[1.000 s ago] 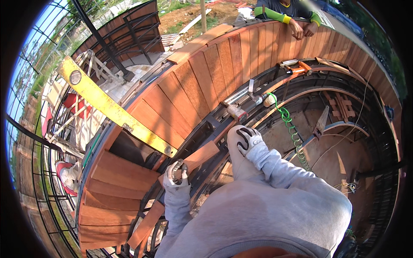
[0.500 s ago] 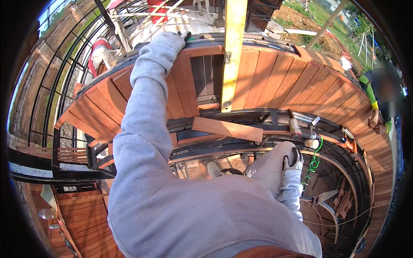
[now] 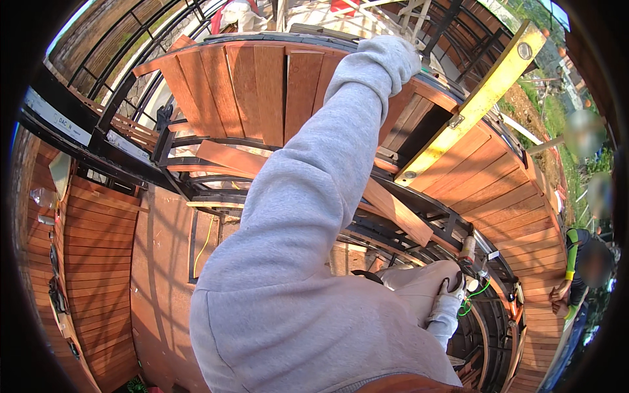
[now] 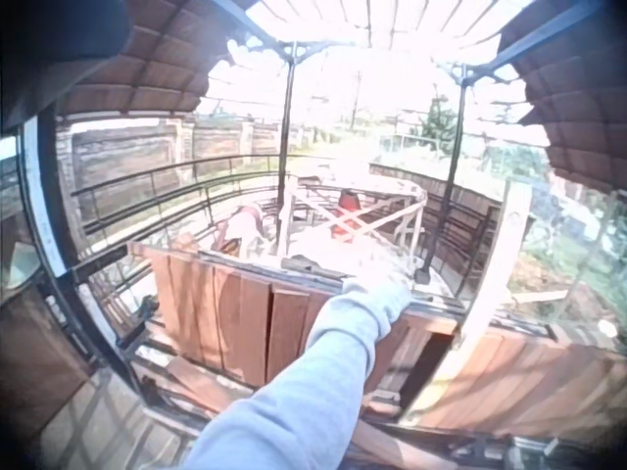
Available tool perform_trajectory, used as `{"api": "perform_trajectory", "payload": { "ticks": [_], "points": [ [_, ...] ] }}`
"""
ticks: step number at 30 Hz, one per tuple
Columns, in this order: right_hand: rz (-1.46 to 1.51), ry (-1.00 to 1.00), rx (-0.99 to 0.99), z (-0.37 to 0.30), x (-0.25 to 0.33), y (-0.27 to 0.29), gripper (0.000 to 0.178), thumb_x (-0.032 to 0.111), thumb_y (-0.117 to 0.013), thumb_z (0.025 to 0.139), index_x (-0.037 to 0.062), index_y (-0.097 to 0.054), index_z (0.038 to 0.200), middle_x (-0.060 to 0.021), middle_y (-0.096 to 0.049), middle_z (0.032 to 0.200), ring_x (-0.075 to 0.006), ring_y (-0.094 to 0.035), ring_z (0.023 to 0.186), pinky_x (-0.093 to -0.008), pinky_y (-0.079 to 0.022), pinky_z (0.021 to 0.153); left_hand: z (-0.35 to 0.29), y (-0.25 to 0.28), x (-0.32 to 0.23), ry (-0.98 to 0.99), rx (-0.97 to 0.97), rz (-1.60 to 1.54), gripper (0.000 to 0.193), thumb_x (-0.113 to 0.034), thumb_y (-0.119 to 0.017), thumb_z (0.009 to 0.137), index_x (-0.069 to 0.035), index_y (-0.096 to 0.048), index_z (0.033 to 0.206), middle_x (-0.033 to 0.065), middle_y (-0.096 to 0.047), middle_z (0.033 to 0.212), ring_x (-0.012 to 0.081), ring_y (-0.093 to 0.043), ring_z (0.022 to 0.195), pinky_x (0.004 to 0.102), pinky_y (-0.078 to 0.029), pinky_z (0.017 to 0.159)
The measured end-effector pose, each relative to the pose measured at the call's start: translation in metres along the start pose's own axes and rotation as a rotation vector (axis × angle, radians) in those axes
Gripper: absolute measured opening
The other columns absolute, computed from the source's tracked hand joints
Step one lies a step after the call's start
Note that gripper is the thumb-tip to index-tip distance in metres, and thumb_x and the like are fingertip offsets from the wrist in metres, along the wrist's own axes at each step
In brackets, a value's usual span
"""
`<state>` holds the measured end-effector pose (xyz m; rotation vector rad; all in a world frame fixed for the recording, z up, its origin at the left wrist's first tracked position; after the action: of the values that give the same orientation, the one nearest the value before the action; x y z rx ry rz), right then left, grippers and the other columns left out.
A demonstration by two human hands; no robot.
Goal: The person installs wooden planks onto a curved deck structure. They position each plank, check alignment with a spirit level, and fasten it using a nail gun. The process is repeated for multiple planks along the curved edge.
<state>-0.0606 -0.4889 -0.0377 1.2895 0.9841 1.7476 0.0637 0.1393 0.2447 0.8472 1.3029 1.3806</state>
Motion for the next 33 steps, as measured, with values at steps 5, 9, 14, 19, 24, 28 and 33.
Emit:
{"api": "perform_trajectory", "payload": {
  "ticks": [5, 9, 14, 19, 24, 28, 33],
  "points": [
    [-0.07, -0.045, 0.033, 0.003, 0.026, 0.018, 0.063, 0.018, -0.074, 0.086, 0.0046, -0.051, 0.143, -0.024, -0.054, 0.142, -0.0411, -0.049, 0.133, -0.0489, -0.04, 0.115, -0.016, 0.016, 0.0, 0.11, -0.052, -0.091, 0.039, -0.024, -0.052, 0.096, -0.011, -0.072, 0.126, 0.0165, -0.067, 0.133, 0.0319, -0.063, 0.125, 0.0419, -0.049, 0.106],
    [-0.091, -0.033, 0.011, 0.001, 0.016, 0.011, 0.067, 0.024, -0.076, 0.083, 0.007, -0.052, 0.144, -0.0236, -0.054, 0.142, -0.0414, -0.05, 0.132, -0.0488, -0.04, 0.114, 0.012, -0.016, 0.002, -0.151, -0.074, 0.275, 0.034, -0.019, -0.055, 0.097, -0.008, -0.072, 0.124, 0.0168, -0.068, 0.13, 0.0313, -0.066, 0.12, 0.0414, -0.053, 0.102],
    [-0.085, -0.066, -0.02, 0.001, 0.013, 0.004, 0.07, 0.028, -0.076, 0.081, 0.0116, -0.052, 0.144, -0.0243, -0.052, 0.143, -0.0431, -0.049, 0.133, -0.051, -0.041, 0.113, 0.01, -0.008, -0.005, -0.154, -0.094, 0.341, 0.03, -0.012, -0.058, 0.095, -0.006, -0.073, 0.12, 0.017, -0.07, 0.125, 0.0298, -0.068, 0.118, 0.0411, -0.056, 0.098],
    [-0.158, -0.096, -0.002, -0.004, 0.021, 0.009, 0.072, 0.033, -0.076, 0.081, 0.0137, -0.051, 0.146, -0.0223, -0.05, 0.145, -0.0424, -0.047, 0.135, -0.0509, -0.04, 0.114, -0.001, 0.005, -0.009, -0.213, 0.009, 0.494, 0.033, -0.012, -0.059, 0.095, -0.007, -0.071, 0.126, 0.0168, -0.067, 0.132, 0.0314, -0.066, 0.122, 0.0412, -0.054, 0.103],
    [-0.097, -0.088, -0.049, -0.018, 0.016, 0.007, 0.074, 0.032, -0.077, 0.081, 0.0137, -0.05, 0.147, -0.0217, -0.052, 0.144, -0.0417, -0.047, 0.135, -0.0503, -0.04, 0.115, 0.016, -0.007, -0.003, -0.115, -0.009, 0.385, 0.032, -0.014, -0.054, 0.097, -0.006, -0.07, 0.125, 0.0181, -0.068, 0.129, 0.032, -0.066, 0.12, 0.0425, -0.054, 0.101],
    [-0.039, -0.107, -0.047, -0.024, 0.03, 0.015, 0.072, 0.03, -0.076, 0.082, 0.0123, -0.05, 0.146, -0.0197, -0.051, 0.147, -0.0408, -0.047, 0.136, -0.0491, -0.039, 0.116, 0.009, 0.001, -0.011, -0.116, 0.04, 0.416, 0.035, -0.023, -0.046, 0.104, -0.004, -0.069, 0.124, 0.0193, -0.067, 0.129, 0.033, -0.066, 0.119, 0.0441, -0.053, 0.101],
    [-0.032, -0.078, -0.039, -0.029, 0.035, 0.016, 0.073, 0.032, -0.077, 0.083, 0.0134, -0.049, 0.147, -0.0171, -0.049, 0.151, -0.0397, -0.044, 0.139, -0.0494, -0.035, 0.118, 0.011, 0.001, -0.01, -0.14, 0.039, 0.42, 0.045, -0.035, -0.039, 0.109, -0.002, -0.067, 0.123, 0.021, -0.068, 0.125, 0.0362, -0.066, 0.115, 0.0463, -0.053, 0.099]
  ]
}}
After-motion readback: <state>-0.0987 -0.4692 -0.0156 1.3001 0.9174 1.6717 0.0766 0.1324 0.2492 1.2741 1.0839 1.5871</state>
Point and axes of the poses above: each hand's wrist, its own z-axis towards the middle knuckle, its own y-axis out of the back of the hand, x = y × z, the point moved 2 cm from there along z, towards the middle knuckle
